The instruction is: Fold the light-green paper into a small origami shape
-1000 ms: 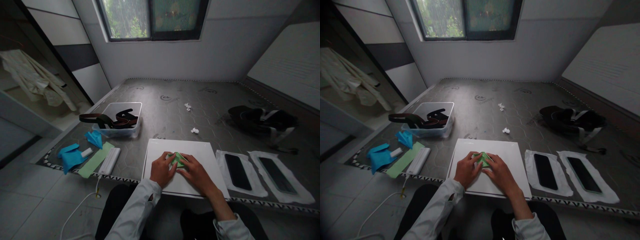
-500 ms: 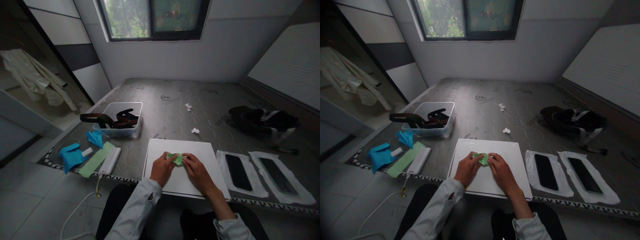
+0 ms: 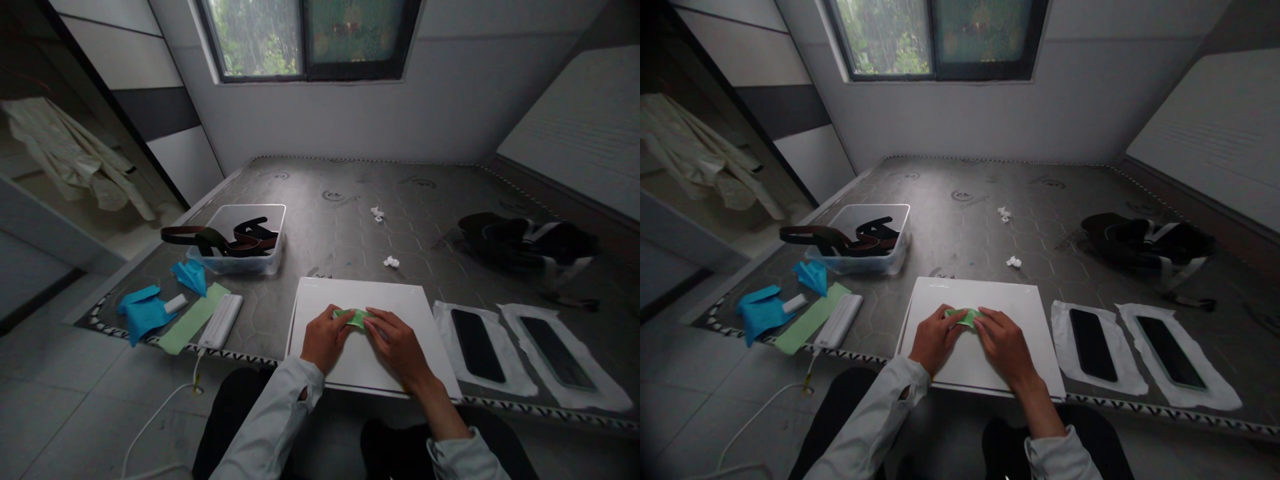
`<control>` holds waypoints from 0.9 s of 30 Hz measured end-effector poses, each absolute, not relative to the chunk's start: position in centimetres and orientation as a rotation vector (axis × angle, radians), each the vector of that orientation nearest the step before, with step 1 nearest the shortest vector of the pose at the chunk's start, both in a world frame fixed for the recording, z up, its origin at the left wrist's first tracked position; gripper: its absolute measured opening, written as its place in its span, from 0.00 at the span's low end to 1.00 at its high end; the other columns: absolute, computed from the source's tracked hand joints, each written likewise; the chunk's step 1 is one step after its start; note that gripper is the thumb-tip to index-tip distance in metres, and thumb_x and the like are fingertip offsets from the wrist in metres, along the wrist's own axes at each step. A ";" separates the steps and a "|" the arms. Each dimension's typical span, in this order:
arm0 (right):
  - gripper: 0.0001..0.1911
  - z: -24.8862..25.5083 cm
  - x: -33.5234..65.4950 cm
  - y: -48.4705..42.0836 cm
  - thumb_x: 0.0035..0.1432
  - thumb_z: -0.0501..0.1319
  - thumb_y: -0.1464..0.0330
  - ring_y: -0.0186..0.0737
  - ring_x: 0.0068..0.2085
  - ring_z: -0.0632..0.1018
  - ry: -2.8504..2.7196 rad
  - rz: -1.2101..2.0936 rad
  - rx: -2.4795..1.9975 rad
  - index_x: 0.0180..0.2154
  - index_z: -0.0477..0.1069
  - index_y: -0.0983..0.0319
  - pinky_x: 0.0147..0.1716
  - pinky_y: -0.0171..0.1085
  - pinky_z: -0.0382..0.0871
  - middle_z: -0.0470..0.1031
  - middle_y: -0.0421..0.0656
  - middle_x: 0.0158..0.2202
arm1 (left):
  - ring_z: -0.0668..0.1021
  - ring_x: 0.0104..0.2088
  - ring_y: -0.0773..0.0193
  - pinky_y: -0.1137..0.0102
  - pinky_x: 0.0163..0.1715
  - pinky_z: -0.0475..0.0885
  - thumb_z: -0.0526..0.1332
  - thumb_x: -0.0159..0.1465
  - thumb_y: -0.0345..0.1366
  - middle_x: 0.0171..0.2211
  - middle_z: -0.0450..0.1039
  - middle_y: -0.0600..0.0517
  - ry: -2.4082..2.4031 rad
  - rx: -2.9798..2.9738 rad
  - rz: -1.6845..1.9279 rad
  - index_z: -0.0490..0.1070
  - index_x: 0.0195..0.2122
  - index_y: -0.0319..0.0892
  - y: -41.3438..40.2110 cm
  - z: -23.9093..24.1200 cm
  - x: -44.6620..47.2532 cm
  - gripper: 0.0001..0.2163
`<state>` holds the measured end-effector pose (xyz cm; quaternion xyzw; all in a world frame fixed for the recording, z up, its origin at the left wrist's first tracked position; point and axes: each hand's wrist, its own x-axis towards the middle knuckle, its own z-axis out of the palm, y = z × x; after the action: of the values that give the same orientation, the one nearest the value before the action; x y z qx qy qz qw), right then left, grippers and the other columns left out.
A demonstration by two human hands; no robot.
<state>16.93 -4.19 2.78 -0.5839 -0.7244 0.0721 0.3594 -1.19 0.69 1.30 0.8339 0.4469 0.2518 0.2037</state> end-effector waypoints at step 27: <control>0.17 3.3 16.0 -3.6 0.51 0.66 0.54 0.39 0.26 0.78 -1.185 0.900 -1.496 0.31 0.65 0.59 0.27 0.35 0.73 0.74 0.37 0.25 | 0.75 0.26 0.68 0.75 0.26 0.69 0.67 0.56 0.40 0.27 0.75 0.56 1.155 1.456 1.001 0.71 0.52 0.42 1.4 2.5 -1.2 0.23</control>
<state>15.95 -3.56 3.25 -0.6168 -0.4884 0.3711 0.4933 -1.21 1.42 2.50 0.6003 0.4761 0.4125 0.4929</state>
